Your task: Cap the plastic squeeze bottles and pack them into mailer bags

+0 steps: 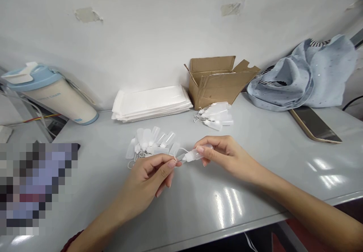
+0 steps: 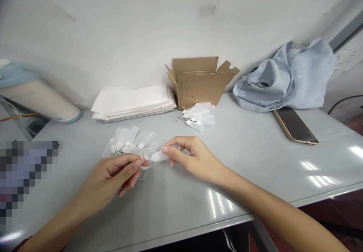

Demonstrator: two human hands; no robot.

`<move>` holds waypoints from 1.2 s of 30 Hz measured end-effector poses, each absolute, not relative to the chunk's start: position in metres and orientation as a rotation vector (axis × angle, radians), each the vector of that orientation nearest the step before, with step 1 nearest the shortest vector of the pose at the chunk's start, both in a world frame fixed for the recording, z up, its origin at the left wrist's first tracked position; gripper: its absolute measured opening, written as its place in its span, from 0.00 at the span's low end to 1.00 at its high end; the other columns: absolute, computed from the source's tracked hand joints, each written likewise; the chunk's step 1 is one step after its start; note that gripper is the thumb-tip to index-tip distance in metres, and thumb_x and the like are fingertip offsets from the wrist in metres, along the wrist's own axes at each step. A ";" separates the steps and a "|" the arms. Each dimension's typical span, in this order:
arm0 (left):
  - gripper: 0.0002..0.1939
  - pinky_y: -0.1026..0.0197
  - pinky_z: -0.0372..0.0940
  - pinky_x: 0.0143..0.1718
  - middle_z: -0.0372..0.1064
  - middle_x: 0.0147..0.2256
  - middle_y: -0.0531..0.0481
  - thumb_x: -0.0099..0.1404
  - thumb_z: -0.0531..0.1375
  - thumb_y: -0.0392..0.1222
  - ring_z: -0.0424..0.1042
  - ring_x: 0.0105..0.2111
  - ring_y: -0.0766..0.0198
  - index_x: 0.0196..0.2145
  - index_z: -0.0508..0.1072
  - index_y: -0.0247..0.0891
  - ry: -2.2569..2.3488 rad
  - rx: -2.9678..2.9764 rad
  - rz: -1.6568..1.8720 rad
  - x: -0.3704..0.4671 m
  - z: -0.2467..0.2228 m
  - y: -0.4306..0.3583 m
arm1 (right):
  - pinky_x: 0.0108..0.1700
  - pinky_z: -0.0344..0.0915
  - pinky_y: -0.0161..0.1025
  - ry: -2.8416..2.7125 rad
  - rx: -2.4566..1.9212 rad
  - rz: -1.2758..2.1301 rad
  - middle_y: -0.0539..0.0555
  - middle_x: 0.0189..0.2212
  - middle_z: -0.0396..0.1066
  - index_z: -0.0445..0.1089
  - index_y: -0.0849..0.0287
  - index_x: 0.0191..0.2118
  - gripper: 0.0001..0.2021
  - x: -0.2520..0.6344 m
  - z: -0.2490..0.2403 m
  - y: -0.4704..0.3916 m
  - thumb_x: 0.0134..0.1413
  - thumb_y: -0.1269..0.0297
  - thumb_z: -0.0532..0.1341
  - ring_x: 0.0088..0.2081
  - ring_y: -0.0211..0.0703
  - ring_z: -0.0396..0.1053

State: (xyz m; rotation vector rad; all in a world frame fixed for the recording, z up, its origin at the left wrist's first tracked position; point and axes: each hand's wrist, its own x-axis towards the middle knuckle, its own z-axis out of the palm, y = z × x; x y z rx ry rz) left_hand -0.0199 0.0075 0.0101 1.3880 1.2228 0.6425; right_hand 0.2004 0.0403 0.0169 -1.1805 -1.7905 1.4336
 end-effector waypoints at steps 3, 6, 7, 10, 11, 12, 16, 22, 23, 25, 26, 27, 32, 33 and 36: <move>0.15 0.68 0.56 0.20 0.59 0.18 0.59 0.67 0.52 0.49 0.55 0.16 0.73 0.33 0.73 0.38 1.239 1.378 0.633 -0.020 0.011 0.007 | 0.31 0.57 0.35 -1.813 -1.178 1.406 0.49 0.23 0.67 0.72 0.59 0.34 0.13 0.200 0.017 0.040 0.59 0.55 0.56 0.27 0.36 0.63; 0.15 0.67 0.56 0.20 0.58 0.18 0.59 0.67 0.52 0.49 0.55 0.16 0.73 0.33 0.73 0.38 1.254 1.385 0.633 -0.020 0.011 0.007 | 0.30 0.58 0.34 -1.853 -1.189 1.361 0.49 0.23 0.68 0.72 0.59 0.34 0.13 0.199 0.017 0.040 0.60 0.56 0.55 0.28 0.37 0.64; 0.15 0.67 0.56 0.20 0.58 0.18 0.59 0.67 0.52 0.49 0.55 0.16 0.73 0.32 0.73 0.38 1.256 1.390 0.635 -0.019 0.011 0.007 | 0.30 0.57 0.34 -1.868 -1.190 1.346 0.49 0.23 0.68 0.72 0.59 0.34 0.13 0.198 0.017 0.040 0.60 0.57 0.55 0.28 0.36 0.64; 0.15 0.68 0.56 0.20 0.58 0.18 0.59 0.67 0.52 0.49 0.55 0.16 0.73 0.32 0.73 0.37 1.265 1.404 0.640 -0.018 0.011 0.007 | 0.29 0.57 0.33 -1.904 -1.184 1.298 0.49 0.23 0.68 0.72 0.59 0.34 0.12 0.196 0.016 0.039 0.60 0.58 0.55 0.28 0.36 0.64; 0.16 0.68 0.55 0.20 0.57 0.18 0.59 0.67 0.52 0.49 0.54 0.16 0.73 0.32 0.73 0.37 1.269 1.413 0.642 -0.017 0.011 0.007 | 0.28 0.57 0.33 -1.909 -1.178 1.287 0.49 0.23 0.68 0.72 0.59 0.34 0.12 0.196 0.015 0.039 0.60 0.58 0.55 0.28 0.36 0.64; 0.16 0.68 0.56 0.20 0.57 0.18 0.59 0.67 0.52 0.49 0.54 0.16 0.73 0.31 0.73 0.37 1.275 1.423 0.644 -0.017 0.011 0.007 | 0.28 0.57 0.33 -1.911 -1.175 1.279 0.48 0.23 0.68 0.72 0.59 0.35 0.12 0.195 0.014 0.039 0.60 0.58 0.55 0.28 0.36 0.65; 0.15 0.68 0.55 0.20 0.57 0.18 0.59 0.67 0.51 0.48 0.55 0.16 0.73 0.30 0.71 0.37 1.299 1.478 0.645 -0.014 0.012 0.007 | 0.28 0.58 0.32 -1.911 -1.152 1.256 0.49 0.24 0.69 0.72 0.59 0.37 0.12 0.192 0.011 0.036 0.61 0.59 0.55 0.28 0.36 0.65; 0.16 0.67 0.53 0.19 0.57 0.17 0.58 0.66 0.50 0.45 0.55 0.16 0.71 0.22 0.65 0.38 1.376 1.628 0.685 -0.011 0.013 0.005 | 0.30 0.60 0.33 -1.927 -1.083 1.177 0.50 0.27 0.71 0.72 0.59 0.39 0.11 0.190 0.006 0.031 0.62 0.61 0.54 0.29 0.37 0.66; 0.16 0.67 0.53 0.19 0.57 0.17 0.58 0.66 0.50 0.45 0.55 0.16 0.71 0.22 0.64 0.38 1.383 1.637 0.688 -0.010 0.013 0.004 | 0.30 0.60 0.33 -1.934 -1.072 1.160 0.50 0.27 0.71 0.71 0.59 0.39 0.11 0.190 0.005 0.031 0.62 0.61 0.54 0.29 0.36 0.66; 0.17 0.67 0.53 0.20 0.57 0.17 0.58 0.66 0.50 0.45 0.55 0.16 0.71 0.21 0.63 0.38 1.389 1.650 0.685 -0.010 0.013 0.004 | 0.31 0.61 0.33 -1.948 -1.046 1.135 0.50 0.27 0.71 0.71 0.59 0.39 0.11 0.189 0.004 0.030 0.62 0.62 0.54 0.28 0.36 0.66; 0.17 0.67 0.53 0.20 0.57 0.17 0.58 0.66 0.50 0.45 0.55 0.16 0.71 0.21 0.63 0.38 1.390 1.653 0.679 -0.010 0.012 0.004 | 0.31 0.61 0.32 -1.953 -1.034 1.128 0.50 0.28 0.71 0.71 0.59 0.39 0.10 0.188 0.003 0.029 0.62 0.62 0.54 0.28 0.36 0.66; 0.17 0.67 0.53 0.20 0.57 0.17 0.58 0.66 0.50 0.45 0.55 0.16 0.71 0.22 0.64 0.38 1.391 1.654 0.674 -0.010 0.012 0.004 | 0.31 0.61 0.32 -1.955 -1.026 1.125 0.50 0.28 0.71 0.71 0.59 0.39 0.10 0.188 0.003 0.029 0.62 0.63 0.54 0.28 0.36 0.66; 0.17 0.67 0.54 0.20 0.59 0.19 0.58 0.67 0.50 0.47 0.56 0.17 0.71 0.24 0.66 0.38 1.337 1.593 0.624 -0.016 0.011 0.008 | 0.31 0.62 0.33 -1.925 -1.026 1.163 0.50 0.29 0.72 0.72 0.58 0.40 0.11 0.187 0.003 0.028 0.62 0.62 0.54 0.30 0.37 0.68; 0.17 0.67 0.55 0.20 0.59 0.19 0.57 0.67 0.50 0.48 0.57 0.17 0.72 0.24 0.66 0.38 1.319 1.570 0.614 -0.018 0.011 0.009 | 0.31 0.62 0.33 -1.909 -1.033 1.179 0.50 0.28 0.72 0.72 0.57 0.39 0.11 0.188 0.004 0.029 0.61 0.61 0.54 0.30 0.37 0.68; 0.16 0.67 0.56 0.21 0.61 0.20 0.57 0.67 0.50 0.49 0.58 0.17 0.72 0.27 0.69 0.38 1.294 1.533 0.608 -0.023 0.015 0.012 | 0.31 0.62 0.33 -1.861 -1.066 1.223 0.50 0.27 0.72 0.73 0.57 0.38 0.11 0.189 0.006 0.030 0.61 0.60 0.55 0.30 0.37 0.68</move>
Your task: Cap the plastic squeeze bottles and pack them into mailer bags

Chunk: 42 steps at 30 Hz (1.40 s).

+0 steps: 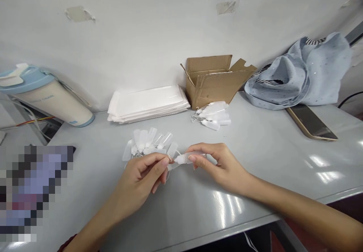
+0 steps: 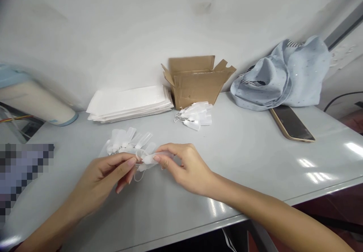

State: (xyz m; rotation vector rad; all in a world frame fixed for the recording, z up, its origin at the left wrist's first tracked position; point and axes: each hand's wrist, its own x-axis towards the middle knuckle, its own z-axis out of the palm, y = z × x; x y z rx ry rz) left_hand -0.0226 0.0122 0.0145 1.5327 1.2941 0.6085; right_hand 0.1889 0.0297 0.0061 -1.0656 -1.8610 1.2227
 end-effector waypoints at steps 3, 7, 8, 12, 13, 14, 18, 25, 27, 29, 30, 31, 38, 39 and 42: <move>0.16 0.67 0.57 0.22 0.61 0.20 0.57 0.67 0.50 0.48 0.58 0.17 0.72 0.29 0.71 0.38 1.297 1.534 0.605 -0.025 0.018 0.014 | 0.31 0.62 0.33 -1.827 -1.086 1.243 0.49 0.26 0.71 0.73 0.58 0.37 0.11 0.190 0.008 0.030 0.60 0.59 0.56 0.30 0.37 0.68; 0.13 0.67 0.58 0.22 0.62 0.20 0.57 0.65 0.53 0.48 0.58 0.17 0.71 0.30 0.72 0.38 1.326 1.530 0.571 -0.023 0.020 0.013 | 0.31 0.62 0.33 -1.829 -1.097 1.260 0.49 0.25 0.71 0.73 0.58 0.36 0.11 0.188 0.007 0.029 0.60 0.59 0.56 0.30 0.38 0.68; 0.13 0.67 0.58 0.21 0.62 0.21 0.57 0.65 0.54 0.48 0.59 0.17 0.71 0.30 0.72 0.38 1.336 1.532 0.570 -0.023 0.019 0.012 | 0.30 0.62 0.33 -1.832 -1.096 1.259 0.50 0.25 0.71 0.73 0.58 0.36 0.12 0.188 0.007 0.029 0.60 0.58 0.56 0.30 0.38 0.68; 0.14 0.67 0.56 0.19 0.61 0.19 0.57 0.65 0.53 0.48 0.57 0.17 0.71 0.28 0.71 0.38 1.360 1.579 0.601 -0.021 0.015 0.009 | 0.30 0.61 0.33 -1.845 -1.083 1.239 0.50 0.26 0.71 0.73 0.58 0.37 0.12 0.186 0.003 0.028 0.60 0.58 0.55 0.29 0.38 0.68; 0.14 0.68 0.55 0.19 0.60 0.19 0.57 0.65 0.53 0.47 0.57 0.16 0.71 0.28 0.71 0.38 1.361 1.603 0.613 -0.020 0.014 0.009 | 0.30 0.61 0.33 -1.852 -1.076 1.236 0.50 0.26 0.71 0.73 0.58 0.38 0.12 0.186 0.002 0.028 0.60 0.58 0.55 0.29 0.38 0.68; 0.14 0.68 0.55 0.19 0.60 0.19 0.57 0.65 0.53 0.47 0.57 0.16 0.71 0.28 0.71 0.38 1.360 1.626 0.623 -0.020 0.013 0.008 | 0.30 0.61 0.33 -1.860 -1.067 1.235 0.50 0.26 0.71 0.73 0.58 0.38 0.12 0.186 0.002 0.027 0.61 0.59 0.55 0.29 0.38 0.68; 0.13 0.68 0.55 0.20 0.60 0.18 0.57 0.65 0.52 0.46 0.58 0.17 0.71 0.27 0.71 0.38 1.358 1.679 0.641 -0.019 0.012 0.008 | 0.30 0.60 0.32 -1.877 -1.041 1.222 0.49 0.26 0.71 0.73 0.58 0.38 0.11 0.185 0.000 0.027 0.61 0.60 0.54 0.29 0.36 0.67; 0.13 0.68 0.56 0.20 0.60 0.19 0.57 0.65 0.52 0.45 0.58 0.17 0.71 0.27 0.70 0.38 1.355 1.661 0.643 -0.018 0.010 0.007 | 0.27 0.58 0.31 -1.878 -1.036 1.209 0.49 0.26 0.71 0.73 0.58 0.39 0.11 0.185 -0.001 0.027 0.61 0.60 0.55 0.28 0.36 0.66; 0.14 0.68 0.55 0.20 0.59 0.19 0.57 0.66 0.52 0.46 0.57 0.17 0.71 0.27 0.70 0.38 1.345 1.609 0.640 -0.018 0.011 0.007 | 0.28 0.59 0.32 -1.877 -1.042 1.215 0.49 0.26 0.71 0.73 0.59 0.38 0.11 0.185 -0.001 0.027 0.61 0.60 0.55 0.28 0.36 0.66; 0.14 0.68 0.55 0.20 0.59 0.19 0.58 0.66 0.51 0.47 0.57 0.17 0.72 0.27 0.69 0.38 1.315 1.551 0.631 -0.019 0.012 0.008 | 0.29 0.60 0.32 -1.861 -1.053 1.239 0.49 0.25 0.70 0.73 0.59 0.38 0.11 0.185 0.001 0.028 0.61 0.60 0.55 0.29 0.37 0.67; 0.15 0.68 0.55 0.20 0.60 0.20 0.58 0.66 0.51 0.47 0.57 0.17 0.72 0.27 0.69 0.38 1.299 1.527 0.624 -0.020 0.014 0.009 | 0.29 0.60 0.32 -1.848 -1.060 1.253 0.49 0.24 0.70 0.73 0.59 0.38 0.11 0.185 0.002 0.028 0.60 0.60 0.55 0.29 0.37 0.67; 0.15 0.68 0.56 0.20 0.60 0.20 0.57 0.67 0.51 0.47 0.57 0.17 0.72 0.27 0.69 0.38 1.285 1.510 0.618 -0.020 0.015 0.010 | 0.30 0.60 0.33 -1.833 -1.069 1.265 0.49 0.24 0.70 0.73 0.59 0.38 0.11 0.185 0.003 0.028 0.60 0.60 0.55 0.29 0.37 0.68; 0.19 0.67 0.56 0.23 0.61 0.20 0.58 0.68 0.51 0.49 0.58 0.17 0.73 0.25 0.69 0.37 1.262 1.471 0.604 -0.027 0.013 0.016 | 0.30 0.61 0.33 -1.800 -1.094 1.277 0.48 0.23 0.70 0.74 0.59 0.36 0.11 0.186 0.006 0.028 0.59 0.61 0.56 0.28 0.36 0.68; 0.18 0.67 0.56 0.22 0.61 0.20 0.58 0.67 0.52 0.49 0.58 0.17 0.73 0.25 0.69 0.37 1.256 1.465 0.601 -0.026 0.012 0.016 | 0.30 0.61 0.33 -1.801 -1.095 1.274 0.48 0.23 0.70 0.74 0.59 0.36 0.11 0.185 0.005 0.028 0.59 0.61 0.56 0.28 0.36 0.68; 0.15 0.68 0.54 0.20 0.61 0.20 0.59 0.65 0.55 0.48 0.57 0.16 0.74 0.25 0.69 0.38 1.256 1.451 0.597 -0.024 0.011 0.015 | 0.29 0.61 0.32 -1.810 -1.098 1.263 0.48 0.23 0.70 0.73 0.59 0.36 0.10 0.185 0.003 0.029 0.59 0.61 0.56 0.28 0.36 0.68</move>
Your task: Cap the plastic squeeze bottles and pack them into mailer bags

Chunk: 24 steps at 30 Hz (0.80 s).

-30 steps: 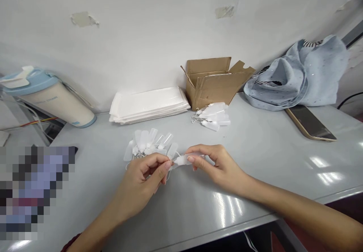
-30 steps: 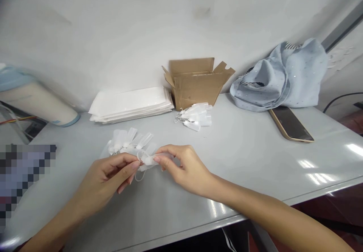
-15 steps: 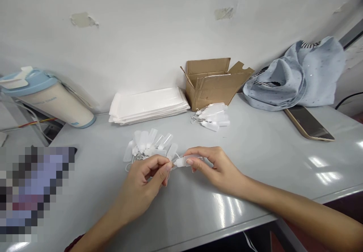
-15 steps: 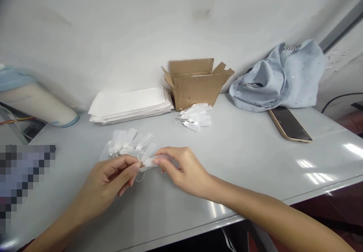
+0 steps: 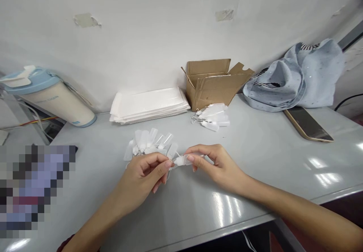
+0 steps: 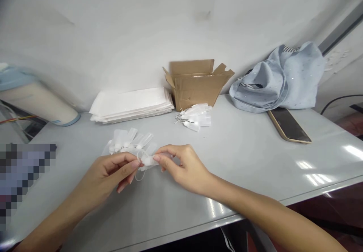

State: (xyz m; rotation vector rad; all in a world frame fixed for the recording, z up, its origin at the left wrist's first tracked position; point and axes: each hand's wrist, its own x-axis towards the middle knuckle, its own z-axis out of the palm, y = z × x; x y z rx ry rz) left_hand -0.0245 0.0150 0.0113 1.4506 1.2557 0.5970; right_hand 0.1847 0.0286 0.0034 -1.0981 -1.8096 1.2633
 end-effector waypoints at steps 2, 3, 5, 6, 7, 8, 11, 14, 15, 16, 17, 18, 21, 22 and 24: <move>0.15 0.69 0.53 0.19 0.60 0.19 0.60 0.65 0.55 0.48 0.57 0.16 0.74 0.25 0.68 0.38 1.271 1.458 0.586 -0.023 0.011 0.013 | 0.28 0.60 0.32 -1.827 -1.095 1.258 0.48 0.23 0.69 0.73 0.59 0.36 0.10 0.184 0.003 0.028 0.60 0.61 0.56 0.28 0.36 0.67; 0.15 0.69 0.53 0.19 0.60 0.19 0.60 0.65 0.55 0.47 0.56 0.16 0.74 0.25 0.68 0.38 1.275 1.461 0.576 -0.023 0.011 0.013 | 0.28 0.60 0.31 -1.840 -1.089 1.255 0.48 0.23 0.69 0.73 0.59 0.37 0.10 0.184 0.002 0.027 0.60 0.61 0.56 0.27 0.35 0.67; 0.14 0.69 0.52 0.18 0.60 0.19 0.60 0.66 0.54 0.47 0.56 0.15 0.74 0.25 0.68 0.38 1.269 1.460 0.551 -0.022 0.011 0.011 | 0.27 0.59 0.31 -1.868 -1.068 1.244 0.48 0.24 0.69 0.73 0.59 0.37 0.11 0.185 0.002 0.026 0.60 0.61 0.56 0.27 0.35 0.67; 0.14 0.69 0.52 0.18 0.60 0.19 0.60 0.66 0.54 0.47 0.56 0.15 0.74 0.25 0.68 0.38 1.264 1.459 0.541 -0.022 0.011 0.011 | 0.27 0.59 0.30 -1.880 -1.056 1.236 0.48 0.24 0.70 0.73 0.59 0.38 0.11 0.185 0.001 0.026 0.61 0.61 0.55 0.27 0.34 0.67; 0.14 0.69 0.52 0.18 0.60 0.18 0.60 0.66 0.54 0.47 0.56 0.16 0.74 0.25 0.68 0.38 1.261 1.461 0.534 -0.022 0.011 0.011 | 0.27 0.59 0.30 -1.888 -1.047 1.229 0.48 0.25 0.70 0.73 0.58 0.38 0.11 0.185 0.001 0.026 0.61 0.61 0.55 0.27 0.34 0.66; 0.15 0.69 0.52 0.18 0.60 0.18 0.59 0.66 0.54 0.47 0.55 0.16 0.73 0.25 0.67 0.38 1.261 1.468 0.531 -0.022 0.011 0.011 | 0.26 0.59 0.30 -1.896 -1.044 1.225 0.48 0.25 0.70 0.73 0.59 0.38 0.11 0.185 0.001 0.026 0.61 0.61 0.55 0.27 0.34 0.66; 0.15 0.69 0.54 0.18 0.60 0.18 0.59 0.65 0.54 0.48 0.57 0.16 0.73 0.25 0.68 0.38 1.274 1.508 0.526 -0.023 0.012 0.011 | 0.24 0.58 0.29 -1.925 -1.051 1.236 0.48 0.24 0.69 0.72 0.59 0.38 0.11 0.186 0.002 0.027 0.61 0.60 0.55 0.27 0.34 0.66; 0.15 0.69 0.56 0.19 0.62 0.19 0.58 0.65 0.53 0.48 0.59 0.16 0.73 0.24 0.68 0.39 1.317 1.613 0.560 -0.026 0.016 0.013 | 0.26 0.60 0.30 -1.970 -1.050 1.203 0.49 0.27 0.71 0.71 0.59 0.40 0.11 0.188 0.005 0.030 0.61 0.59 0.54 0.30 0.36 0.68; 0.15 0.69 0.56 0.19 0.63 0.19 0.58 0.65 0.53 0.47 0.59 0.16 0.73 0.23 0.68 0.39 1.365 1.675 0.592 -0.028 0.017 0.014 | 0.27 0.61 0.31 -1.981 -1.054 1.154 0.50 0.30 0.71 0.70 0.59 0.42 0.11 0.189 0.005 0.032 0.61 0.59 0.55 0.32 0.37 0.69; 0.15 0.69 0.55 0.18 0.63 0.19 0.58 0.65 0.53 0.47 0.59 0.16 0.72 0.23 0.69 0.39 1.438 1.754 0.641 -0.030 0.018 0.014 | 0.29 0.63 0.32 -1.990 -1.066 1.078 0.52 0.33 0.72 0.68 0.59 0.43 0.11 0.191 0.005 0.035 0.61 0.59 0.55 0.35 0.39 0.69; 0.15 0.69 0.55 0.18 0.64 0.19 0.58 0.65 0.54 0.46 0.60 0.16 0.72 0.24 0.69 0.39 1.526 1.846 0.700 -0.033 0.018 0.015 | 0.31 0.64 0.33 -2.001 -1.082 0.973 0.53 0.35 0.72 0.67 0.59 0.45 0.11 0.194 0.004 0.039 0.60 0.59 0.56 0.37 0.40 0.68; 0.13 0.69 0.55 0.18 0.64 0.18 0.58 0.65 0.54 0.45 0.60 0.16 0.71 0.25 0.69 0.39 1.622 1.948 0.765 -0.035 0.018 0.017 | 0.33 0.65 0.35 -2.009 -1.105 0.841 0.55 0.38 0.71 0.66 0.59 0.46 0.12 0.198 0.002 0.045 0.60 0.60 0.56 0.39 0.42 0.68; 0.10 0.68 0.54 0.20 0.64 0.18 0.58 0.65 0.54 0.41 0.60 0.16 0.71 0.27 0.70 0.38 1.817 2.269 0.902 -0.041 0.014 0.020 | 0.41 0.65 0.42 -2.088 -1.121 0.354 0.60 0.41 0.69 0.66 0.62 0.45 0.11 0.211 -0.006 0.064 0.60 0.63 0.56 0.44 0.47 0.66; 0.10 0.68 0.54 0.20 0.64 0.17 0.58 0.65 0.54 0.40 0.58 0.16 0.71 0.27 0.70 0.37 1.839 2.373 0.920 -0.042 0.011 0.020 | 0.45 0.64 0.45 -2.122 -1.120 0.214 0.61 0.42 0.68 0.66 0.62 0.45 0.10 0.215 -0.010 0.071 0.60 0.64 0.56 0.45 0.49 0.66; 0.10 0.67 0.52 0.19 0.63 0.16 0.58 0.65 0.54 0.39 0.56 0.15 0.71 0.26 0.70 0.37 1.850 2.549 0.915 -0.043 0.006 0.021 | 0.45 0.63 0.47 -2.163 -1.156 0.052 0.62 0.43 0.68 0.66 0.63 0.45 0.09 0.223 -0.016 0.082 0.59 0.67 0.56 0.45 0.51 0.65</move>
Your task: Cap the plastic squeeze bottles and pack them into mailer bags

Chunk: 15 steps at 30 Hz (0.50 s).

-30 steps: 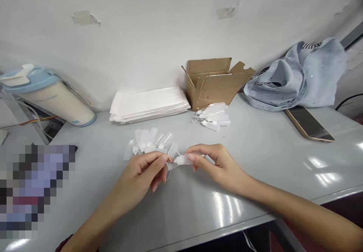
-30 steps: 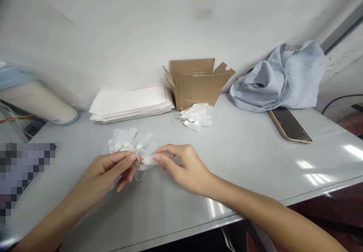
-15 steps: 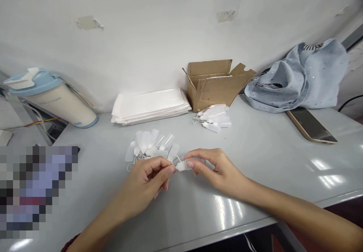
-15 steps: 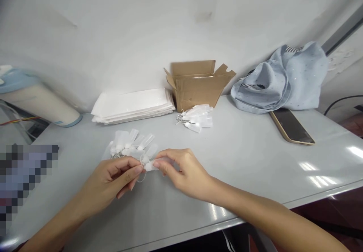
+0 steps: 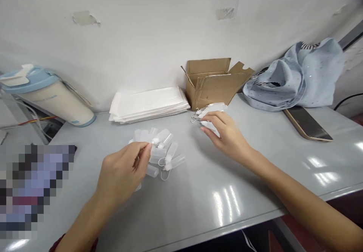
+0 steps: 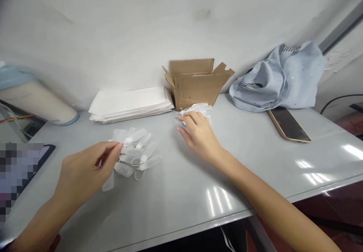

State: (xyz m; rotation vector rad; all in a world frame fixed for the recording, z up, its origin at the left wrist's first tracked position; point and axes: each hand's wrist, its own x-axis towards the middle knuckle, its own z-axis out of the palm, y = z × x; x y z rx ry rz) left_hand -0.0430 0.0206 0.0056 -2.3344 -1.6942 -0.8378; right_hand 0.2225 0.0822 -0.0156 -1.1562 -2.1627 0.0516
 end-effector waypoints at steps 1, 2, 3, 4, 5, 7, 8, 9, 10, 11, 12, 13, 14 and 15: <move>0.11 0.67 0.51 0.19 0.62 0.16 0.58 0.65 0.53 0.38 0.56 0.15 0.71 0.26 0.70 0.36 -1.646 -2.330 -0.795 -0.043 0.003 0.020 | 0.44 0.62 0.47 -2.182 -1.181 0.001 0.62 0.43 0.69 0.66 0.63 0.45 0.09 0.225 -0.018 0.087 0.59 0.68 0.56 0.45 0.51 0.65; 0.12 0.67 0.50 0.19 0.62 0.16 0.57 0.65 0.53 0.39 0.55 0.15 0.71 0.25 0.69 0.36 -1.615 -2.330 -0.752 -0.042 0.000 0.020 | 0.43 0.62 0.47 -2.195 -1.209 -0.052 0.61 0.43 0.69 0.66 0.62 0.45 0.09 0.228 -0.019 0.090 0.59 0.69 0.56 0.45 0.52 0.65; 0.12 0.67 0.49 0.19 0.62 0.16 0.57 0.65 0.53 0.39 0.55 0.15 0.70 0.24 0.68 0.36 -1.609 -2.333 -0.705 -0.042 -0.002 0.020 | 0.42 0.62 0.46 -2.208 -1.239 -0.102 0.61 0.44 0.69 0.66 0.62 0.45 0.09 0.229 -0.020 0.092 0.59 0.70 0.56 0.45 0.52 0.65; 0.13 0.66 0.48 0.19 0.62 0.16 0.57 0.65 0.52 0.39 0.55 0.15 0.70 0.23 0.67 0.37 -1.629 -2.336 -0.651 -0.041 -0.003 0.019 | 0.42 0.61 0.46 -2.220 -1.269 -0.156 0.61 0.45 0.69 0.66 0.62 0.45 0.09 0.231 -0.021 0.094 0.59 0.70 0.56 0.45 0.53 0.65; 0.14 0.66 0.47 0.19 0.61 0.16 0.57 0.65 0.52 0.40 0.55 0.15 0.70 0.22 0.66 0.37 -1.670 -2.335 -0.591 -0.041 -0.004 0.019 | 0.41 0.60 0.46 -2.230 -1.301 -0.212 0.61 0.46 0.69 0.66 0.61 0.45 0.09 0.231 -0.021 0.095 0.58 0.71 0.56 0.46 0.53 0.64; 0.15 0.66 0.45 0.19 0.59 0.15 0.57 0.64 0.51 0.41 0.53 0.15 0.69 0.20 0.62 0.38 -1.784 -2.313 -0.485 -0.041 -0.002 0.020 | 0.41 0.59 0.45 -2.256 -1.369 -0.307 0.61 0.49 0.68 0.66 0.61 0.47 0.11 0.233 -0.022 0.096 0.58 0.73 0.57 0.49 0.54 0.62; 0.16 0.66 0.44 0.19 0.58 0.15 0.57 0.64 0.51 0.42 0.51 0.15 0.69 0.19 0.59 0.38 -1.849 -2.302 -0.439 -0.041 -0.001 0.020 | 0.41 0.58 0.46 -2.269 -1.400 -0.344 0.61 0.51 0.67 0.65 0.61 0.48 0.12 0.233 -0.022 0.097 0.58 0.73 0.56 0.50 0.55 0.62; 0.17 0.66 0.44 0.19 0.56 0.14 0.57 0.63 0.51 0.43 0.49 0.15 0.69 0.18 0.56 0.39 -1.914 -2.289 -0.406 -0.041 0.001 0.021 | 0.41 0.57 0.46 -2.283 -1.425 -0.370 0.61 0.51 0.67 0.65 0.61 0.48 0.13 0.234 -0.023 0.098 0.58 0.73 0.56 0.51 0.55 0.61; 0.18 0.66 0.43 0.19 0.53 0.14 0.58 0.63 0.51 0.44 0.48 0.16 0.69 0.17 0.54 0.39 -1.968 -2.280 -0.388 -0.041 0.003 0.022 | 0.42 0.56 0.46 -2.300 -1.445 -0.388 0.61 0.52 0.66 0.64 0.61 0.49 0.13 0.234 -0.024 0.099 0.58 0.74 0.56 0.51 0.55 0.61; 0.19 0.66 0.43 0.19 0.50 0.13 0.58 0.63 0.51 0.45 0.46 0.16 0.69 0.17 0.51 0.39 -2.012 -2.276 -0.382 -0.041 0.005 0.022 | 0.42 0.56 0.46 -2.316 -1.457 -0.398 0.61 0.52 0.67 0.64 0.61 0.49 0.13 0.235 -0.025 0.100 0.58 0.74 0.56 0.51 0.55 0.61; 0.20 0.65 0.42 0.19 0.47 0.13 0.59 0.63 0.50 0.46 0.44 0.16 0.69 0.17 0.48 0.39 -2.048 -2.275 -0.389 -0.040 0.006 0.022 | 0.42 0.55 0.46 -2.329 -1.465 -0.401 0.60 0.51 0.67 0.64 0.61 0.49 0.13 0.236 -0.026 0.101 0.59 0.74 0.55 0.51 0.55 0.61; 0.21 0.65 0.42 0.19 0.45 0.13 0.59 0.62 0.50 0.46 0.43 0.16 0.69 0.17 0.46 0.39 -2.073 -2.277 -0.406 -0.040 0.008 0.022 | 0.42 0.55 0.46 -2.341 -1.470 -0.401 0.60 0.51 0.68 0.65 0.61 0.49 0.12 0.236 -0.027 0.102 0.59 0.74 0.55 0.50 0.54 0.61; 0.21 0.65 0.42 0.19 0.43 0.13 0.59 0.62 0.50 0.47 0.42 0.16 0.69 0.17 0.45 0.39 -2.086 -2.284 -0.434 -0.039 0.009 0.021 | 0.42 0.55 0.46 -2.349 -1.473 -0.401 0.60 0.50 0.68 0.65 0.62 0.48 0.12 0.236 -0.028 0.102 0.59 0.74 0.54 0.50 0.54 0.61; 0.22 0.65 0.42 0.20 0.42 0.13 0.59 0.62 0.50 0.47 0.42 0.16 0.69 0.17 0.44 0.39 -2.091 -2.295 -0.463 -0.038 0.009 0.020 | 0.41 0.55 0.46 -2.353 -1.475 -0.399 0.60 0.49 0.69 0.65 0.62 0.48 0.12 0.236 -0.028 0.103 0.59 0.74 0.54 0.49 0.54 0.61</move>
